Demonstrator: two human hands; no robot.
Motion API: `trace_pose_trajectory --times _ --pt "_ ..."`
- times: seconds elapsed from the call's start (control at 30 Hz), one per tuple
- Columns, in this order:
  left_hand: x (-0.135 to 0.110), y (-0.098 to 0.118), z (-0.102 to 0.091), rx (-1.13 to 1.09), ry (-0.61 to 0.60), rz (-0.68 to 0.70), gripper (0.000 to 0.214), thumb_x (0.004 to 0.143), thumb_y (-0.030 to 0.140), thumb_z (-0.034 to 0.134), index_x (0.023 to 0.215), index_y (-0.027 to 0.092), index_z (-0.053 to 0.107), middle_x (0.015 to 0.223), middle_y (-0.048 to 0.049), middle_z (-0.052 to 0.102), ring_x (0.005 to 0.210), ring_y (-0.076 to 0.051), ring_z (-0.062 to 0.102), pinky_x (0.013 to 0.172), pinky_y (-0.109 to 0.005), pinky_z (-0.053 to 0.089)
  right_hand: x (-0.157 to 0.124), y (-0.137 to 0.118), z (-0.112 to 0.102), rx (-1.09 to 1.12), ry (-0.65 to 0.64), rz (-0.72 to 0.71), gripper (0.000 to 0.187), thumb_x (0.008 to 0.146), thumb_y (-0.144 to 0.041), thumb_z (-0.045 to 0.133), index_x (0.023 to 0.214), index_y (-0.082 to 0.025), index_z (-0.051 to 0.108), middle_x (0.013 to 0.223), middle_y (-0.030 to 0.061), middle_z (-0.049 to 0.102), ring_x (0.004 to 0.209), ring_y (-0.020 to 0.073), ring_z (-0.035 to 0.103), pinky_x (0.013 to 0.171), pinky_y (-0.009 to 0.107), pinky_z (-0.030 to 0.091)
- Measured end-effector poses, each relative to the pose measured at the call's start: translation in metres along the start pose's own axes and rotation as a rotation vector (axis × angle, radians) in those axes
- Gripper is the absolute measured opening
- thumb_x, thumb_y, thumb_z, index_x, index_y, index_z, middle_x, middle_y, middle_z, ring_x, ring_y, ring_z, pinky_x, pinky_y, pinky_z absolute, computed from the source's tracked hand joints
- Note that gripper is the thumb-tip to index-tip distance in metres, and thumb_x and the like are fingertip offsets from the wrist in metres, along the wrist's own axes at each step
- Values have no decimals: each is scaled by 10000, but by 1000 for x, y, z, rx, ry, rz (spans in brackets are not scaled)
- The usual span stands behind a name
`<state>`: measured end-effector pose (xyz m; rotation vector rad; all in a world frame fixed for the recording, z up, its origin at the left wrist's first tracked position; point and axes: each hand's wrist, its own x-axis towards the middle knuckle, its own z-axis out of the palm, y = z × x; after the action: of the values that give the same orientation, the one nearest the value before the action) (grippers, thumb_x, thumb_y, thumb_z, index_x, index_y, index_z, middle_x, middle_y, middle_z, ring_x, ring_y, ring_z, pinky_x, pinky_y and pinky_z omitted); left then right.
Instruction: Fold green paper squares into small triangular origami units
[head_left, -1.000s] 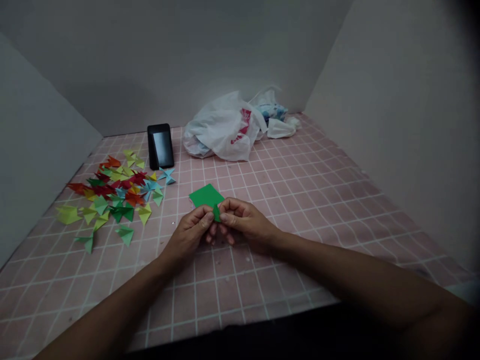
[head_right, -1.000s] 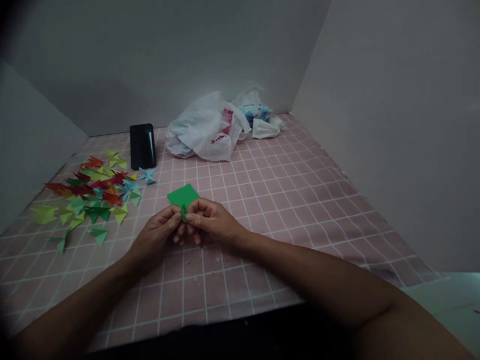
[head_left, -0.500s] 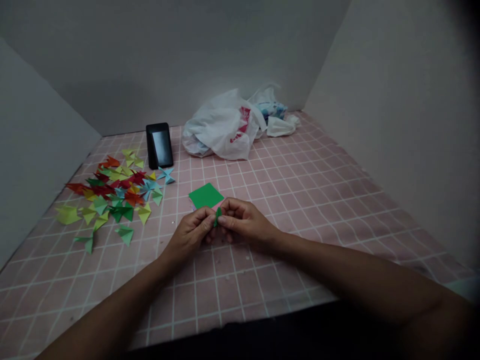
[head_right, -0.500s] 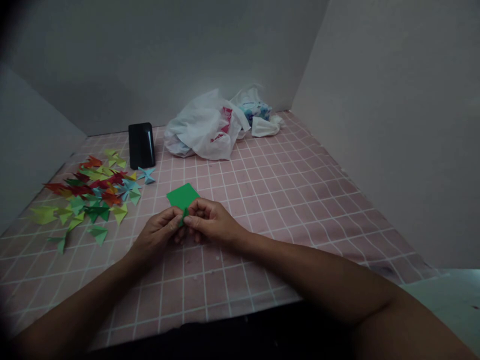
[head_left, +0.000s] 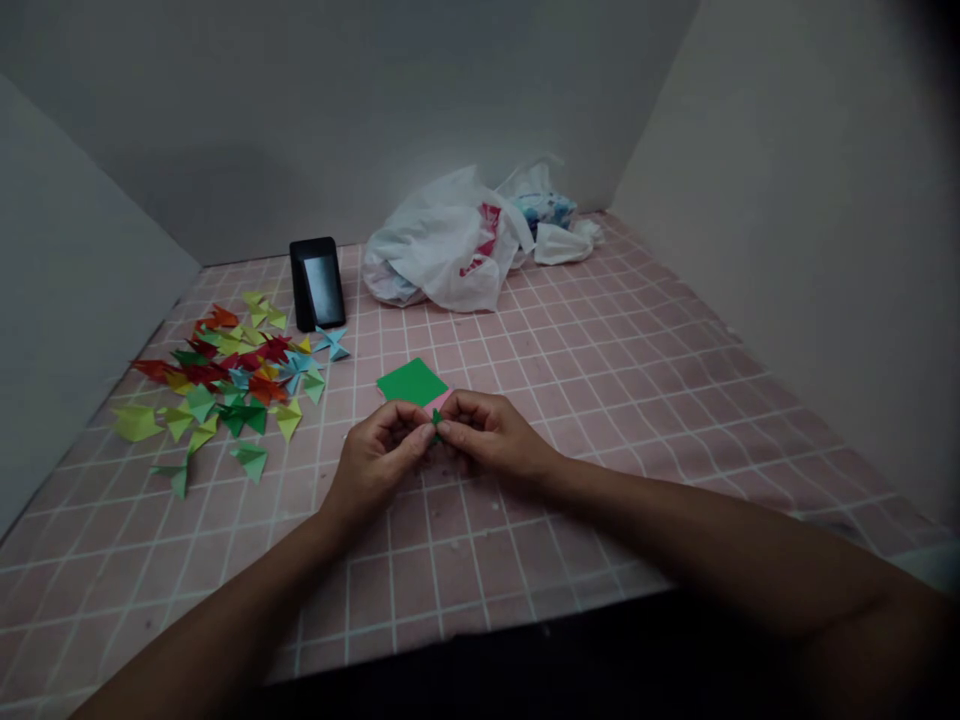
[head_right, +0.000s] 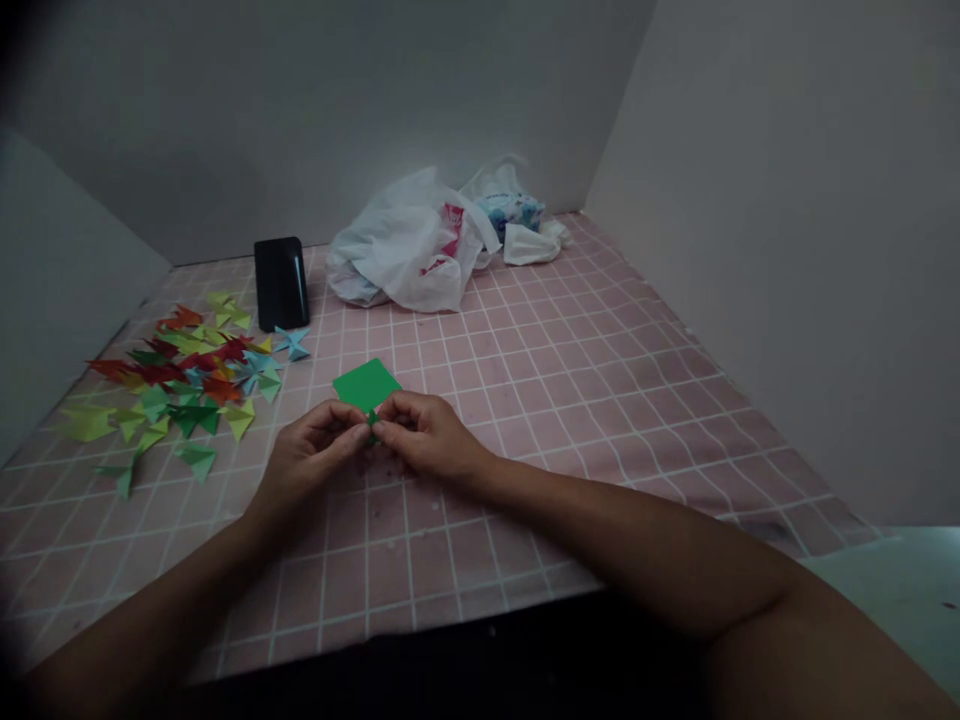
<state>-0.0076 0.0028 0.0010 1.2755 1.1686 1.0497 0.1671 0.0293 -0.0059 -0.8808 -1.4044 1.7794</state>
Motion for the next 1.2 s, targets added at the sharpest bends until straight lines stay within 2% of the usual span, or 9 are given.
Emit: trace_pose_trajectory --times 0.1,0.3,0.83,0.97,1.2 --pt "0 -1 1 18 30 8 146 833 296 700 824 170 626 711 20 619 603 -100 572 577 -219 460 0 -2 0 -4 -6 -9 150 866 -297 615 811 -185 533 623 -47 544 509 87 493 484 226 380" --pt "-1 4 4 3 69 28 153 790 236 722 883 174 618 797 14 630 693 -104 602 631 -213 492 -1 -2 -1 -85 -11 -45 132 839 -277 624 789 -183 546 615 -50 521 527 88 459 498 234 344" --pt "-1 3 4 54 76 56 109 805 241 703 858 185 627 785 1 633 671 -115 599 588 -222 490 -1 0 0 -34 -16 -1 104 817 -219 632 817 -196 530 594 -57 527 489 84 491 467 231 365" --pt "-2 2 3 71 66 69 109 808 245 699 868 184 631 805 -6 647 706 -127 614 619 -231 497 -1 0 -1 -43 -27 -1 100 813 -209 633 809 -195 533 591 -58 520 485 85 496 458 225 367" --pt "-2 4 2 76 46 62 103 780 232 699 840 176 638 767 8 632 681 -117 592 632 -228 477 0 0 -1 -11 -33 5 118 861 -257 619 819 -183 537 614 -50 557 477 82 523 458 214 401"
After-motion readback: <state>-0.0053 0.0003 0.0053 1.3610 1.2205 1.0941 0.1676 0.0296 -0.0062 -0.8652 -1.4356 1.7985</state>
